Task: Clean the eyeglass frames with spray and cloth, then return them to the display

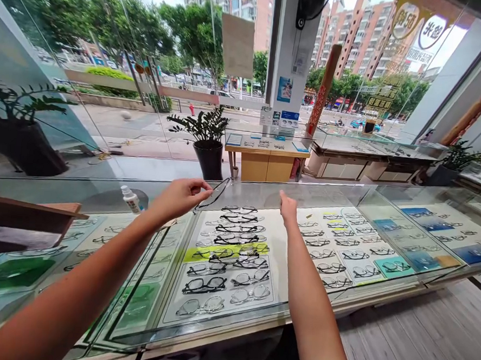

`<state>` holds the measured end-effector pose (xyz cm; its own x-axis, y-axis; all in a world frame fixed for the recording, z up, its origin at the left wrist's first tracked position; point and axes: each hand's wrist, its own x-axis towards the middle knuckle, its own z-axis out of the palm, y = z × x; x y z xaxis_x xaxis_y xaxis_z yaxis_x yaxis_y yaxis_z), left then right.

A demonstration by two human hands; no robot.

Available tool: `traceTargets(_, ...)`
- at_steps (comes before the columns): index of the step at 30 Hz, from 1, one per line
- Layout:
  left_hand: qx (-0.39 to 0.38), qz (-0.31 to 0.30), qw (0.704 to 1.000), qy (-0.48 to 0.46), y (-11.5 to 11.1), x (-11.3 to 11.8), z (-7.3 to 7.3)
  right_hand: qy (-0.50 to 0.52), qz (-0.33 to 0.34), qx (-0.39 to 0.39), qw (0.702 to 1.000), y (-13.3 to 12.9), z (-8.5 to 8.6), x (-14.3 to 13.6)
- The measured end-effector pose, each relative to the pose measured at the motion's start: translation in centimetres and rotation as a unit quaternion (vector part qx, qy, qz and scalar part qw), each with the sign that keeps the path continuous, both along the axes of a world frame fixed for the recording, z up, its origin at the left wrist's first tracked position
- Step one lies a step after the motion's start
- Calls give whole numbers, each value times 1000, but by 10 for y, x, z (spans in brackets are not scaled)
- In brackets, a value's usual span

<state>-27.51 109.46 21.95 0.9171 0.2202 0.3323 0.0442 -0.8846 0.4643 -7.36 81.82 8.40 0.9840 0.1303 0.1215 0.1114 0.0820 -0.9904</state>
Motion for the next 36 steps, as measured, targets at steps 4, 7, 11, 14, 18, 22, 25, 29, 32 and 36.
traceTargets(4,108,-29,991,73,-10,46,-6,56,34,22,998,-1,-14,18)
traceTargets(7,169,-38,979,109,-15,85,-12,83,52,31,995,0,-22,24)
traceTargets(11,198,-54,969,139,-16,122,-24,87,50,47,994,2,-29,27)
traceTargets(14,199,-62,966,151,-14,138,-37,83,51,58,994,2,-32,28)
traceTargets(18,195,-62,965,162,-12,151,-55,83,51,66,993,1,-36,30)
traceTargets(22,196,-65,963,171,-13,157,-68,91,55,64,992,1,-36,31)
traceTargets(25,203,-67,961,173,-16,160,-76,95,55,62,992,1,-36,30)
traceTargets(29,210,-69,958,181,-21,164,-84,94,53,53,993,1,-34,29)
traceTargets(32,207,-70,958,188,-25,166,-88,91,51,45,993,1,-34,29)
traceTargets(36,199,-63,959,191,-29,160,-85,86,50,38,994,1,-36,28)
